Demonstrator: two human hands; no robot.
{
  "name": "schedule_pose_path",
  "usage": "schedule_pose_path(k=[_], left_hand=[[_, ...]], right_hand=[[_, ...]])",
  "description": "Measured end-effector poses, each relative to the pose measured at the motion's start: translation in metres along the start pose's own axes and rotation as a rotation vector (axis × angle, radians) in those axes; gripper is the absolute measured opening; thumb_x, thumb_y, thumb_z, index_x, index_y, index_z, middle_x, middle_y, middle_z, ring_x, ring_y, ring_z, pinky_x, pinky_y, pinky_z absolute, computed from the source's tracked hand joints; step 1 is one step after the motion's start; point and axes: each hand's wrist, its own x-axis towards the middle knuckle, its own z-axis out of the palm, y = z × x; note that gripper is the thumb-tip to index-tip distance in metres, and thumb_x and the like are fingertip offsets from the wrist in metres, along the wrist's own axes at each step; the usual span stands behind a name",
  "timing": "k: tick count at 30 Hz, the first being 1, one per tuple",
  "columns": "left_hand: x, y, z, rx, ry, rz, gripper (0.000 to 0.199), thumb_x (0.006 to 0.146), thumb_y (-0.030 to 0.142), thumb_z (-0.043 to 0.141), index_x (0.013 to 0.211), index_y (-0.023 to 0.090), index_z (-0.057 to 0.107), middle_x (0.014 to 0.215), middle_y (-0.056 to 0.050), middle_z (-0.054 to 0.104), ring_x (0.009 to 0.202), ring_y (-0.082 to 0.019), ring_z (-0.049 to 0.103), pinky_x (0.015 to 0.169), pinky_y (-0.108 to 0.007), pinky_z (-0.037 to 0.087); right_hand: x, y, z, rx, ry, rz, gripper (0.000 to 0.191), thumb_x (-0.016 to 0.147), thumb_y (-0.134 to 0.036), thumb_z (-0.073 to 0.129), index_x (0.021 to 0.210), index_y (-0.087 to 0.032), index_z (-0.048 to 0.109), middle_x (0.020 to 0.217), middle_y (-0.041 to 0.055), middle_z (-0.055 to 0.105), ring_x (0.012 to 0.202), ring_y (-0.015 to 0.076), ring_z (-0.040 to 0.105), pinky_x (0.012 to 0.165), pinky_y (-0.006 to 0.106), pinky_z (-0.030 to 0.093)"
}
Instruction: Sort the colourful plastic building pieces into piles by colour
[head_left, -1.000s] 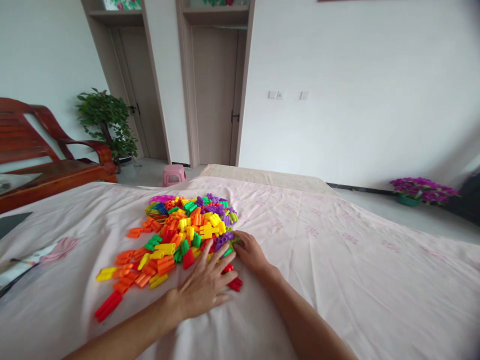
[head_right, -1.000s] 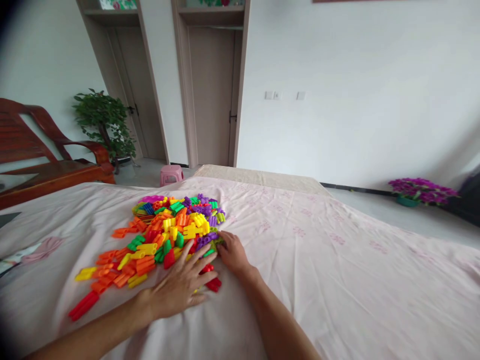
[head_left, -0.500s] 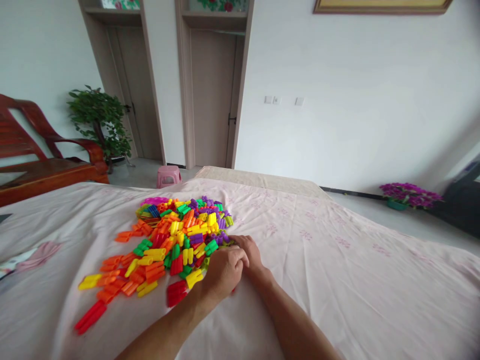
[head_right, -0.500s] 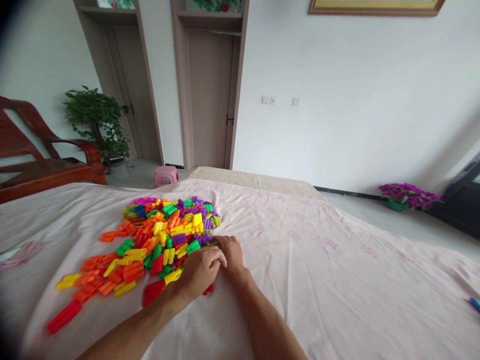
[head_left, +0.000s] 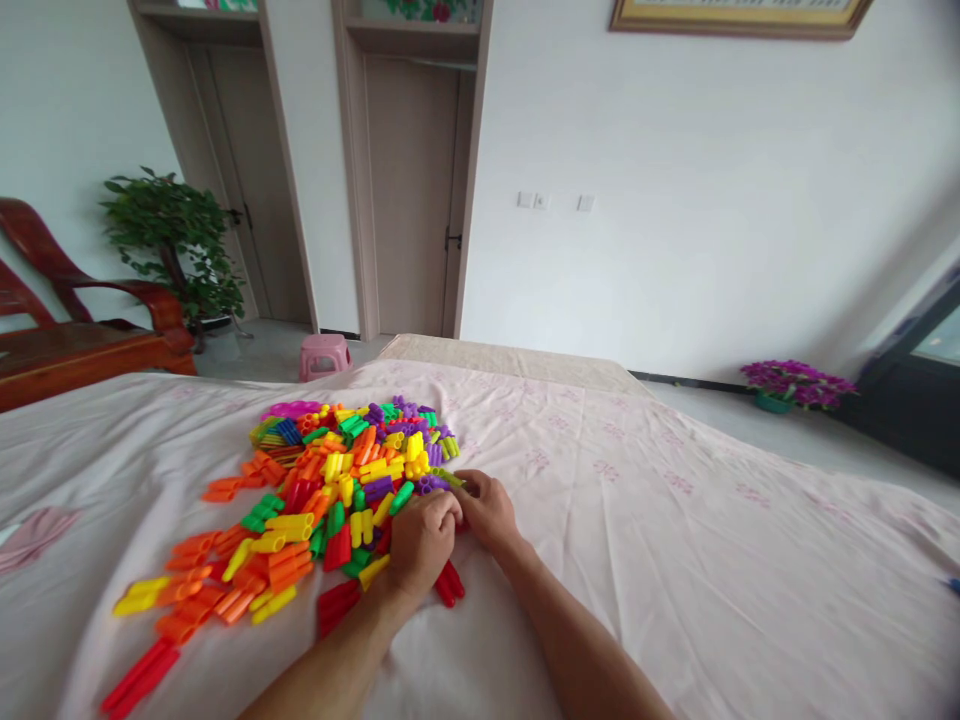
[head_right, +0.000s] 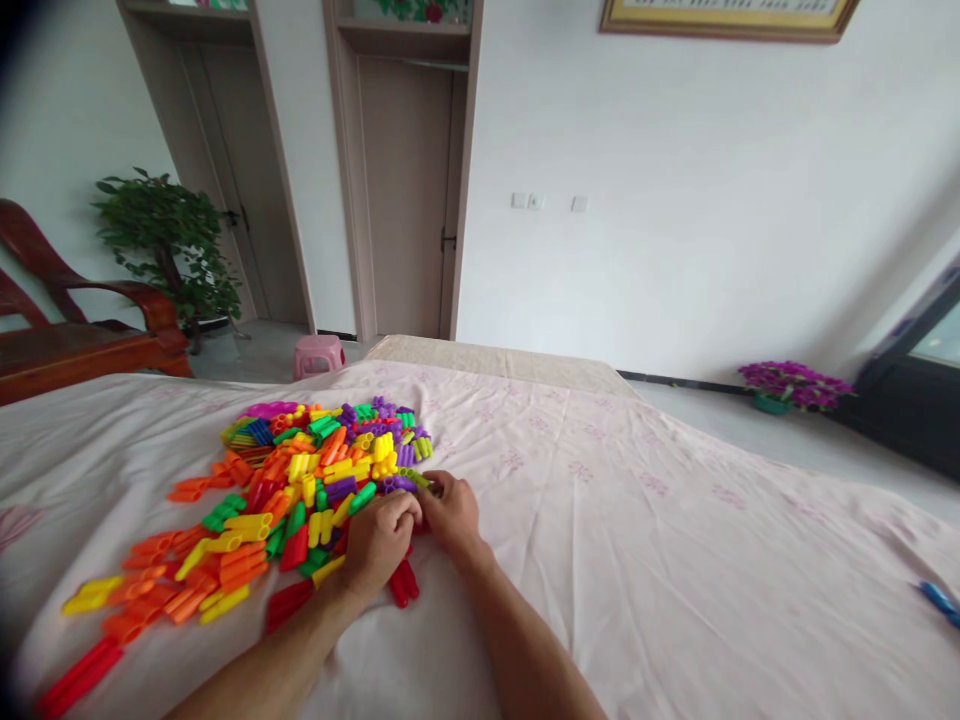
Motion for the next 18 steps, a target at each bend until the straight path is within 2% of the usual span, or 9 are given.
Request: schedule_pose_path(k=[3,6,9,11,14,16,18], left_hand=[[0.002,-0.001,0.0,-0.113,0.048,-0.048,0.026,0.079,0.004,0.041,0.073,0.022,0.059,0.076,-0.001,0.069,0.077,-0.017,0.063,0.076,-0.031,0.047],[0.007,-0.003,0.001,-0.258,0.14,-0.127,0.024,0.084,0.011,0.042,0.092,0.022,0.062,0.095,-0.004,0.07,0.091,-0.019,0.065,0.084,-0.033,0.05],[0.013,-0.003,0.0,-0.436,0.165,-0.246,0.032,0.09,0.028,0.046,0.121,0.022,0.054,0.123,-0.01,0.064,0.098,-0.02,0.066,0.087,-0.036,0.052],[0.017,-0.003,-0.002,-0.565,0.119,-0.31,0.043,0.091,0.038,0.048,0.132,0.023,0.047,0.128,-0.011,0.061,0.099,-0.02,0.066,0.086,-0.035,0.053],[0.019,-0.004,-0.004,-0.644,0.085,-0.363,0.044,0.089,0.047,0.05,0.124,0.021,0.055,0.116,-0.01,0.067,0.103,-0.022,0.065,0.086,-0.033,0.052],[0.02,-0.006,-0.005,-0.632,0.088,-0.404,0.04,0.087,0.051,0.051,0.108,0.018,0.064,0.101,-0.009,0.071,0.095,-0.023,0.067,0.08,-0.032,0.053],[0.02,-0.007,-0.005,-0.617,0.089,-0.435,0.04,0.086,0.053,0.052,0.095,0.017,0.067,0.088,-0.007,0.072,0.084,-0.022,0.068,0.073,-0.031,0.053]], right_hand=[[0.008,0.01,-0.001,0.306,0.115,0.081,0.034,0.071,-0.031,0.06,0.1,-0.019,0.071,0.087,0.0048,0.073,0.078,0.0212,0.065,0.071,0.031,0.05],[0.012,0.011,-0.013,0.575,0.177,0.147,0.037,0.068,-0.034,0.063,0.1,-0.016,0.07,0.087,0.0063,0.072,0.076,0.0212,0.066,0.061,0.029,0.05],[0.008,0.002,-0.023,0.75,0.126,0.169,0.037,0.067,-0.034,0.067,0.099,-0.017,0.069,0.088,0.0054,0.071,0.074,0.0193,0.065,0.054,0.025,0.048],[0.002,-0.007,-0.025,0.84,0.049,0.143,0.034,0.066,-0.031,0.069,0.098,-0.017,0.07,0.087,0.0044,0.07,0.071,0.0168,0.064,0.054,0.023,0.048],[-0.005,-0.016,-0.022,0.936,-0.114,0.113,0.031,0.067,-0.029,0.071,0.095,-0.017,0.069,0.087,0.0037,0.07,0.068,0.0153,0.063,0.057,0.024,0.05],[-0.008,-0.02,-0.018,0.969,-0.203,0.107,0.031,0.068,-0.032,0.072,0.096,-0.018,0.068,0.086,0.0032,0.07,0.068,0.0158,0.064,0.061,0.027,0.052],[-0.008,-0.021,-0.015,0.964,-0.232,0.096,0.032,0.07,-0.036,0.074,0.095,-0.018,0.068,0.082,0.0022,0.069,0.067,0.0149,0.064,0.063,0.027,0.052]])
